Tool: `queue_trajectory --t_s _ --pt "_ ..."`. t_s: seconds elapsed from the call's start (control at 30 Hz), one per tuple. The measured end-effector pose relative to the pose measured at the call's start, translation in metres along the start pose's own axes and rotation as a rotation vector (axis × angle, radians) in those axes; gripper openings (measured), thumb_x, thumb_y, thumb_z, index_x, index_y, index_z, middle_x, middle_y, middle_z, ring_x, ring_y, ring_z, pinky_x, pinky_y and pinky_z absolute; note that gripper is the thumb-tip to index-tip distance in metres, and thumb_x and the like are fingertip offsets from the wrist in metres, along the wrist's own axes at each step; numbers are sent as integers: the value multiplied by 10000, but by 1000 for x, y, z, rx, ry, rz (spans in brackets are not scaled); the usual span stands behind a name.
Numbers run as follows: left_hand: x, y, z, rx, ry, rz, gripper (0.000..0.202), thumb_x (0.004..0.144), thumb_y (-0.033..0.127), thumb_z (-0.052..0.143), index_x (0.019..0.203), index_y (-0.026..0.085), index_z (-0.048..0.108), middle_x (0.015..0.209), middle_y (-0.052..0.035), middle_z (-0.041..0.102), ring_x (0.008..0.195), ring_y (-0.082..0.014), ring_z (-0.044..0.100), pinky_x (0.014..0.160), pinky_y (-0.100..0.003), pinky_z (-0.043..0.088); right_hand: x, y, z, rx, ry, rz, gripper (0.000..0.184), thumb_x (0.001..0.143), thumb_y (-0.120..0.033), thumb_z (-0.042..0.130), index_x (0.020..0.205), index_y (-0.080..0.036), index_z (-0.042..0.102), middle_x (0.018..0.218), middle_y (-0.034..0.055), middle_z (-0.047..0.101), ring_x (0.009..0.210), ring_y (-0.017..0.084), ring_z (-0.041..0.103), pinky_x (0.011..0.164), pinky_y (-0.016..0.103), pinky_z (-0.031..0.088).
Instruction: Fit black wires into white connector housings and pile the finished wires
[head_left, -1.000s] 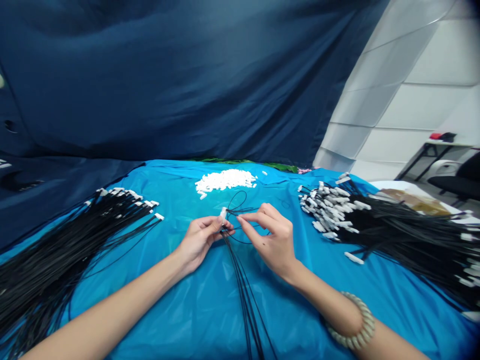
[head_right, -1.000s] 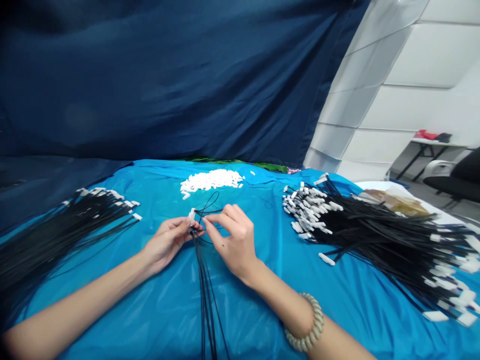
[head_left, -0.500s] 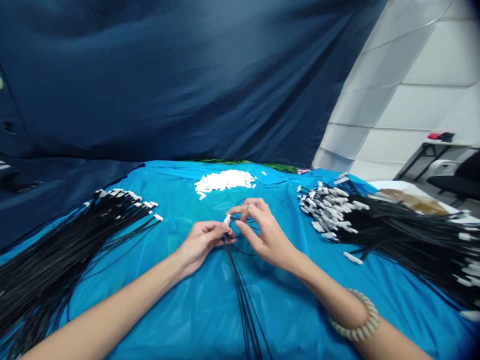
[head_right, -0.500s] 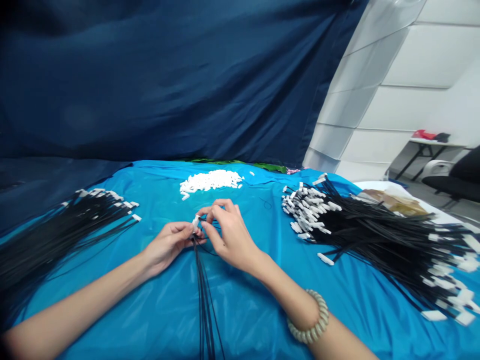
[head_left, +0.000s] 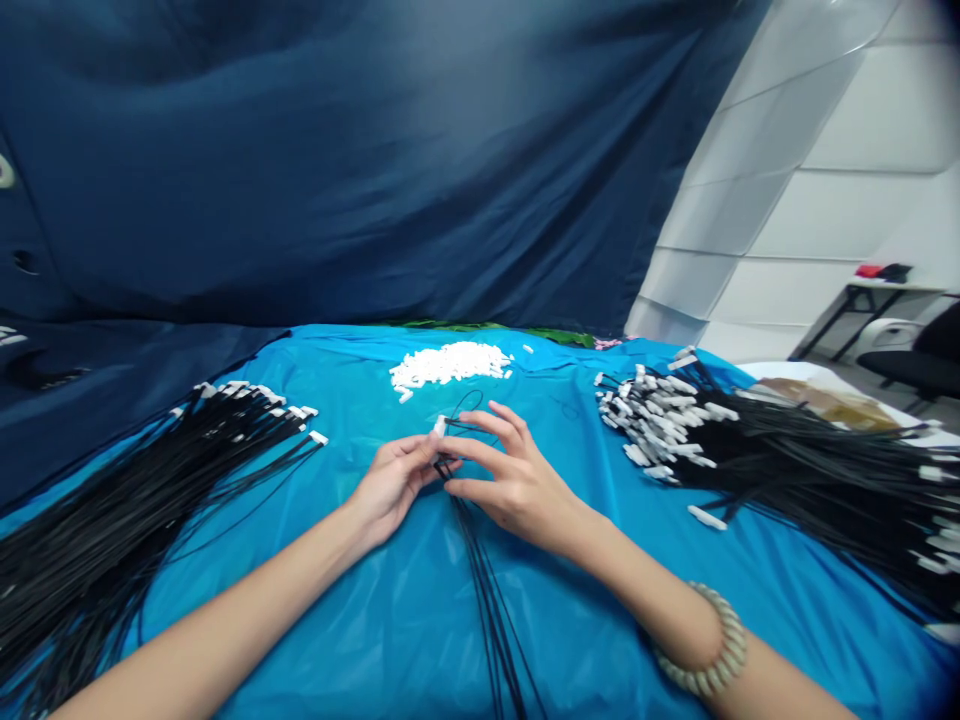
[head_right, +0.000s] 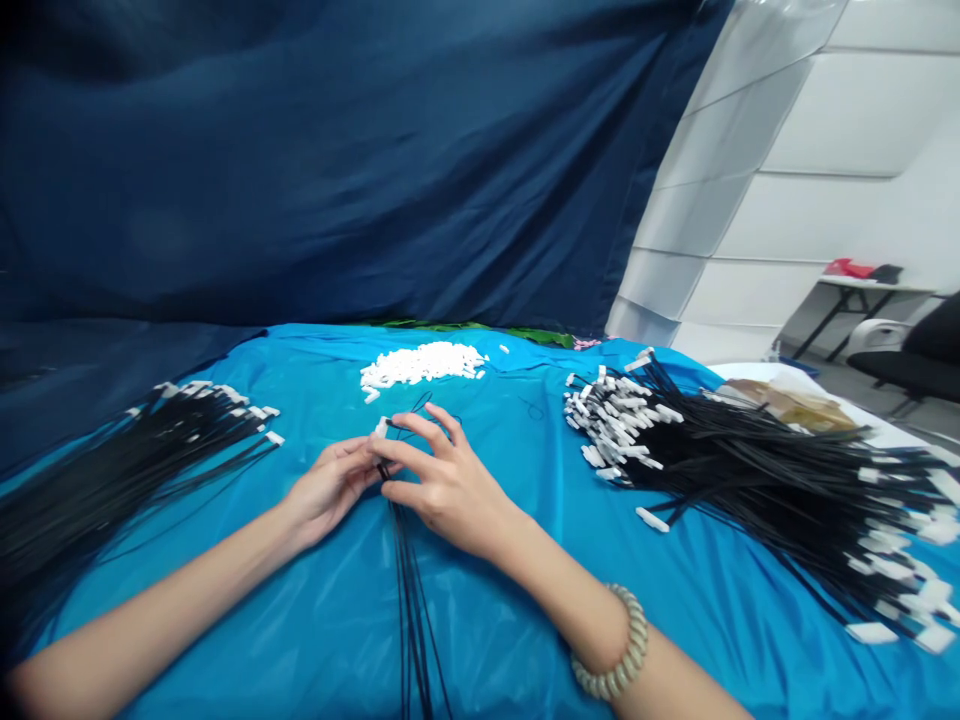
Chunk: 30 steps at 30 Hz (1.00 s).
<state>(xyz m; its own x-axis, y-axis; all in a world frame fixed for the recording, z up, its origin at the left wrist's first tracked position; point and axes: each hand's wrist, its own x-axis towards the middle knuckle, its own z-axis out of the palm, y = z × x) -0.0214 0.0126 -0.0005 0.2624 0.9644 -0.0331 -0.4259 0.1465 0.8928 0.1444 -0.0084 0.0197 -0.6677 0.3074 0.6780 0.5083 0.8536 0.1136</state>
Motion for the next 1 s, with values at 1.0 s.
queue_trajectory --t_s 1.0 --pt "3 -1 0 -7 124 36 186 594 265 677 615 84 639 664 -60 624 674 -159 590 755 -319 464 4 27 -36 698 1010 800 160 746 -242 560 894 -219 617 713 -14 519 471 46 411 395 192 319"
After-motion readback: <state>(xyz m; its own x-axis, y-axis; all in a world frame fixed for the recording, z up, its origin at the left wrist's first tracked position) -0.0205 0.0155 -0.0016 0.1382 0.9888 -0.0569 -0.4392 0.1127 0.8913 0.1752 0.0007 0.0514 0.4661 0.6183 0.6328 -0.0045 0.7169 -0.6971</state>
